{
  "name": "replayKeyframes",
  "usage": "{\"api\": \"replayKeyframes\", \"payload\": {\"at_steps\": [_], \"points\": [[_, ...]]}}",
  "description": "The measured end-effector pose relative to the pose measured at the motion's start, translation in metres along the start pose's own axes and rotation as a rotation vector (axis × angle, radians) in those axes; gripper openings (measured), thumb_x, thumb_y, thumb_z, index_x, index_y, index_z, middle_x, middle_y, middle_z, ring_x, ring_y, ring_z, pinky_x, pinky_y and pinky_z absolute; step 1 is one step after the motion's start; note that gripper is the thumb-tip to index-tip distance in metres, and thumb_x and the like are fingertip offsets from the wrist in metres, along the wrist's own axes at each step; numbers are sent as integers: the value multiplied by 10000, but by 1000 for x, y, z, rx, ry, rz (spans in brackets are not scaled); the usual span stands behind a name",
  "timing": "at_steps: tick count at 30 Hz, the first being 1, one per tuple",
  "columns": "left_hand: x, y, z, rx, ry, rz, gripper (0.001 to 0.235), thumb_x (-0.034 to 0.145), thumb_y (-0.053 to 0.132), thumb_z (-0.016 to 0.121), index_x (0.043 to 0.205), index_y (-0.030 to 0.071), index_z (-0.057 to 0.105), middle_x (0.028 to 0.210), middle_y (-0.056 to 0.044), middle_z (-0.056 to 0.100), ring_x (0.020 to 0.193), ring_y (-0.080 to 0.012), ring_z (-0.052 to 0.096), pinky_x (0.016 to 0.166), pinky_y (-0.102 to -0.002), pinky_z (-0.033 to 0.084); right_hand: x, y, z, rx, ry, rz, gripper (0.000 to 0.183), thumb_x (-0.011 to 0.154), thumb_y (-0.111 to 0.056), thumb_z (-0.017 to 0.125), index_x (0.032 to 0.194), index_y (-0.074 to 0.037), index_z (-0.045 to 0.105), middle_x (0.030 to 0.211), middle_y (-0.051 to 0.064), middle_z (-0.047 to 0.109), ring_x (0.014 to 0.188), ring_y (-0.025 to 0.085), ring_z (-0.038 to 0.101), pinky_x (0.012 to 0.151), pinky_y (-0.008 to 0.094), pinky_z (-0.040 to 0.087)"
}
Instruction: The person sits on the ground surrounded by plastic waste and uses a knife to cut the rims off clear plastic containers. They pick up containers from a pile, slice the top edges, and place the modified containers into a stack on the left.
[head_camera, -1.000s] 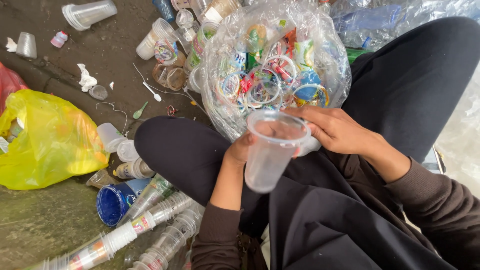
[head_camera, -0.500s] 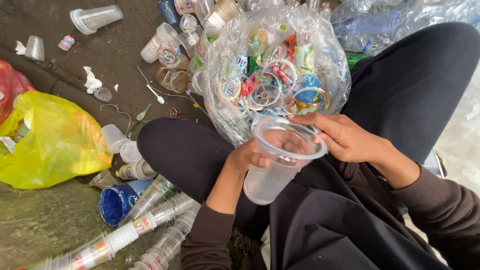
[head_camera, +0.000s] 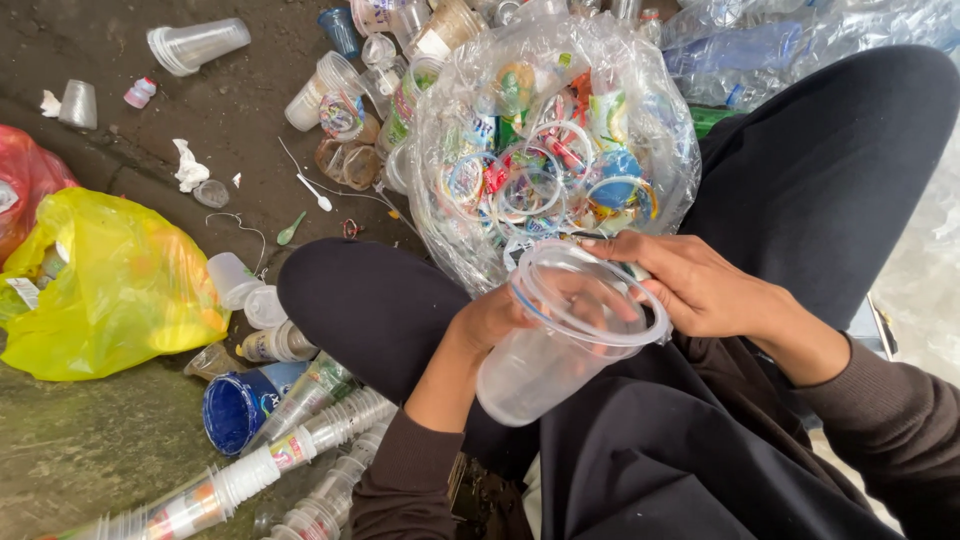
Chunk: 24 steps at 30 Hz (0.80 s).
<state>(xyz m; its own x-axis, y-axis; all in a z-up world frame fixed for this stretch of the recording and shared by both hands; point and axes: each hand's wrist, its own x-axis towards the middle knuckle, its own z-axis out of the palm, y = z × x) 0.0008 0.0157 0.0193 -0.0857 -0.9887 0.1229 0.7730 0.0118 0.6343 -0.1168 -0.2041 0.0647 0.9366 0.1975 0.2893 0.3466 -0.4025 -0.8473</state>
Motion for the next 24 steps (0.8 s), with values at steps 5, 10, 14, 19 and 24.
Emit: {"api": "replayKeyframes", "payload": {"at_steps": [5,10,14,19,24], "points": [[-7,15,-6,180,88,63,1158,717,732,745,1450,-113,442,1193,-221,657,1108,-264,669,964,-468,566,2,1,0,-34,43,13,558,1039,-406,328,1362,-23,574,843,136,616,641,380,660,575,492,547],[-17,42,-3,410,201,151,1405,564,861,778,1516,-90,375,1419,-261,561,1317,-311,565,1121,-545,456,-3,-1,-4,-230,152,130,483,1042,-352,377,1372,-64,581,849,78,601,609,343,627,562,461,530],[-11,65,28,746,300,70,1032,620,353,971,1434,-23,460,1207,-148,684,1061,-216,679,999,-420,564,6,-23,-3,-276,115,75,550,1039,-384,354,1401,-17,547,881,145,622,695,402,666,612,495,547],[-6,57,26,573,174,60,847,679,221,935,1357,-55,507,1058,-175,713,910,-242,734,857,-403,633,9,-30,-9,-212,48,35,627,1024,-420,337,1478,-21,504,878,167,617,754,427,670,639,502,558],[5,35,30,173,19,100,797,614,-17,914,1299,-150,528,1087,-211,697,973,-209,703,912,-414,592,5,-17,-11,-58,11,-20,621,1034,-426,277,1408,6,521,899,178,631,724,414,676,625,516,558]]}}
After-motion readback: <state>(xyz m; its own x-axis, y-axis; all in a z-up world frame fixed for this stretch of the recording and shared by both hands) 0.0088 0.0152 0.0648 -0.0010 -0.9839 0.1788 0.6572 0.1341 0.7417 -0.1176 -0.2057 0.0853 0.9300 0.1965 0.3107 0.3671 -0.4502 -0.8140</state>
